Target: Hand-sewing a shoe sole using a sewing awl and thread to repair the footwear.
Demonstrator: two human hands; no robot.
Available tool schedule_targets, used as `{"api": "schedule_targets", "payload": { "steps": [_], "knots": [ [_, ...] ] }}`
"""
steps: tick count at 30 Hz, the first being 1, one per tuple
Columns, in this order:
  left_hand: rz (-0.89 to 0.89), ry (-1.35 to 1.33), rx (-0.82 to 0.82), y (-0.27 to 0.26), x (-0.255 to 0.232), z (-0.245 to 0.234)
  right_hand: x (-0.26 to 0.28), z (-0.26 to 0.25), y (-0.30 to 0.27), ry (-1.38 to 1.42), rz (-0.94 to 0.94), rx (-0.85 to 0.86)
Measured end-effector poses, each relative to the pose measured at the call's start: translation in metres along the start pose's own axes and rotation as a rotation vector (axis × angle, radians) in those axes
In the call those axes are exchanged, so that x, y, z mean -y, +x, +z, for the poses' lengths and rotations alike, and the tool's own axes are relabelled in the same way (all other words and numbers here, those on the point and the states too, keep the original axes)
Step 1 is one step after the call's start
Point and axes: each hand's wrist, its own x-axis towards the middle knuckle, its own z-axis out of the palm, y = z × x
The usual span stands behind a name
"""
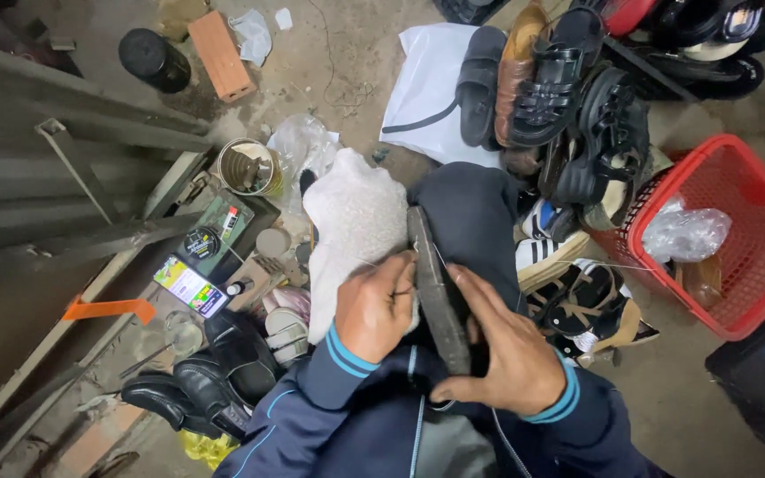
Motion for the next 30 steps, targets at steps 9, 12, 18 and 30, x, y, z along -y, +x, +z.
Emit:
{"api": "schedule_targets", "payload": {
  "steps": [9, 12, 18, 30],
  "knots": [
    [0.073, 0.014, 0.004, 0.006, -0.013, 0.015, -0.067, 0.005, -0.044, 0.426, 0.105, -0.257],
    [0.093, 0.002, 0.005, 0.009, -0.015, 0.016, -0.076, 0.010, -0.051, 0.429, 0.113, -0.341],
    [0.045, 0.000, -0.077, 0.007, -0.017, 0.025, -0.030, 0.013, -0.027, 0.131, -0.139, -0.380],
    [0.072, -0.005, 0.115, 0.007, -0.020, -0.012, -0.085, 0.007, -0.014, 0.745, -0.059, -0.640]
  ]
}}
